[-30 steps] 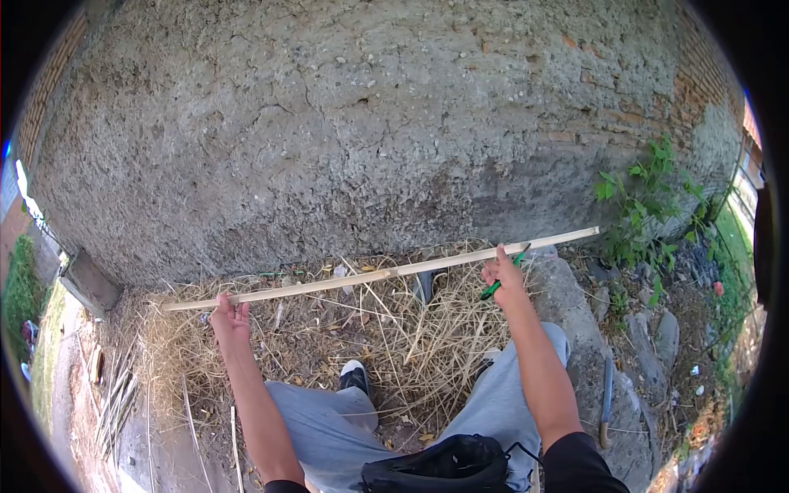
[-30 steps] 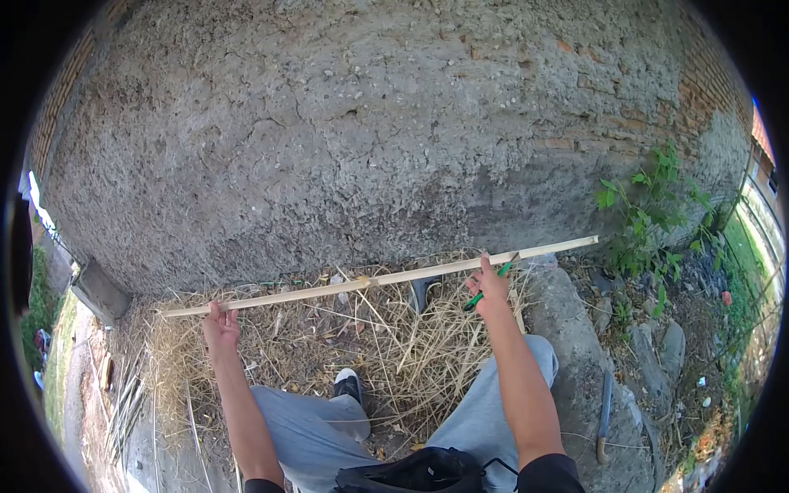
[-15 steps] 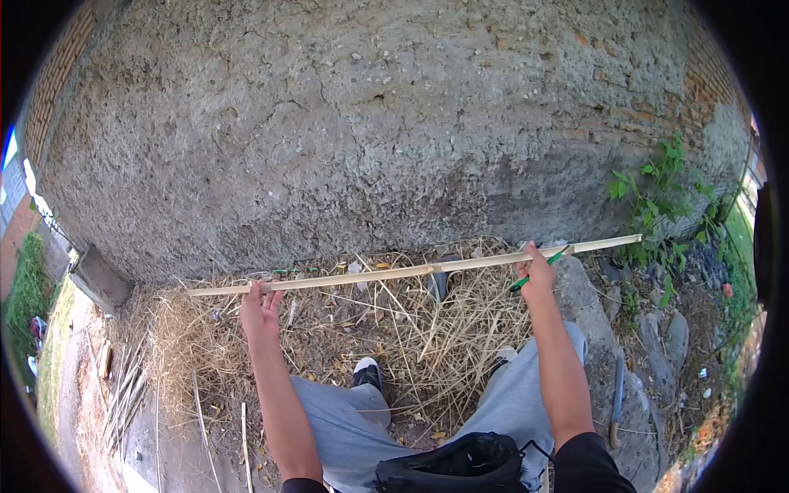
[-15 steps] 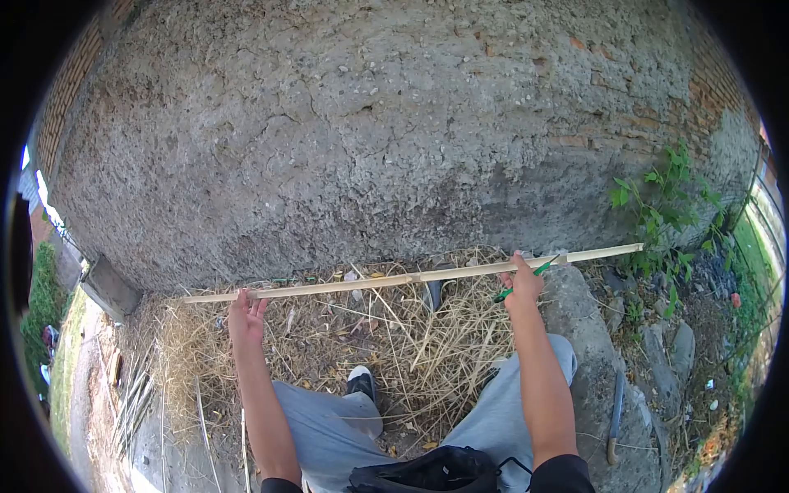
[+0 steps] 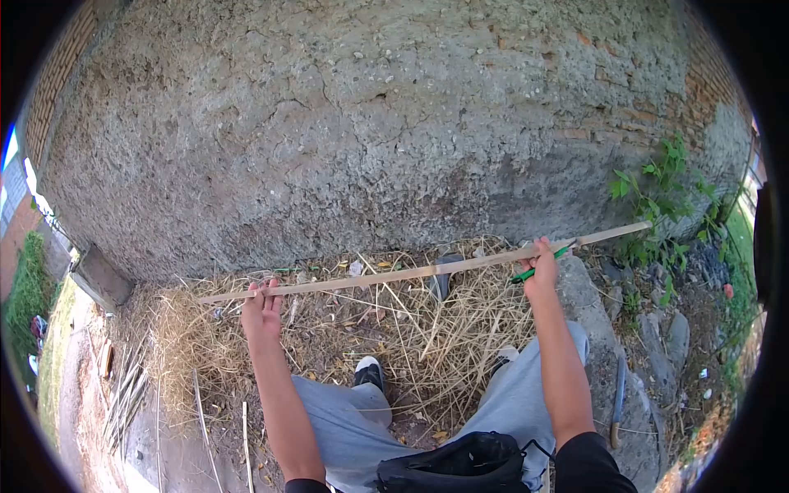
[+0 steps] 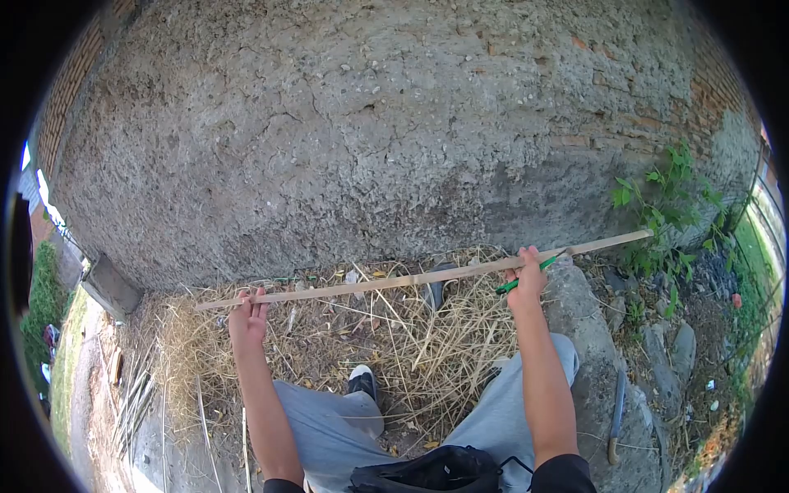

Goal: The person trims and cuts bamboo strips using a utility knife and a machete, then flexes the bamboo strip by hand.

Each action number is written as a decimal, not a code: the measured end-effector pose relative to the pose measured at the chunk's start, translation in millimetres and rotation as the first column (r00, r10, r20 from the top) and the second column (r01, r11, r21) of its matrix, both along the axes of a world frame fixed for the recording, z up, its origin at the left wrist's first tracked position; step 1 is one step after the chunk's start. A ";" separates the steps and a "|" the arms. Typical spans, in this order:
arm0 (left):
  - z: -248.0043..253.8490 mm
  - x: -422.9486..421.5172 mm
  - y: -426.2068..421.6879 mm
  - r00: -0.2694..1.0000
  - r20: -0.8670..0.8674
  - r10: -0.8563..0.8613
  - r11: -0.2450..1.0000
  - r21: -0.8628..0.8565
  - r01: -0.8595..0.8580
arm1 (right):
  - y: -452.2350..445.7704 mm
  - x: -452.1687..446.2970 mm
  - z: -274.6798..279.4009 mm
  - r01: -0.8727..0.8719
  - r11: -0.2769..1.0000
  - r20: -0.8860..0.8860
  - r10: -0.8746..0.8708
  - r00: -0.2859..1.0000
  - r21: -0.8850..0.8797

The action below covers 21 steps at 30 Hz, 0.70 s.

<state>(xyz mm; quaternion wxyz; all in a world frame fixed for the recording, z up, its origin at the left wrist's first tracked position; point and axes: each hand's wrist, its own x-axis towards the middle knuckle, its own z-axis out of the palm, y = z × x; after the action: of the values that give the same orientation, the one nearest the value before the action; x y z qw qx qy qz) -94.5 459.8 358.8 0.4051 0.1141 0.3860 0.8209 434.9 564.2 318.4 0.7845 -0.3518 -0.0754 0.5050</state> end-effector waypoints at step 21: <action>2.8 11.4 -0.5 1.000 0.016 0.000 0.998 -0.056 0.001 | 6.9 17.5 -10.1 0.093 0.975 0.015 -0.092 0.996 -0.202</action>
<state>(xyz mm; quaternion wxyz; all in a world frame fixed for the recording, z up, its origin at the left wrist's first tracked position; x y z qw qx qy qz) -83.1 459.4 361.6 0.4116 0.0962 0.4054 0.8105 452.4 571.1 308.3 0.7672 -0.4344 -0.0093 0.4719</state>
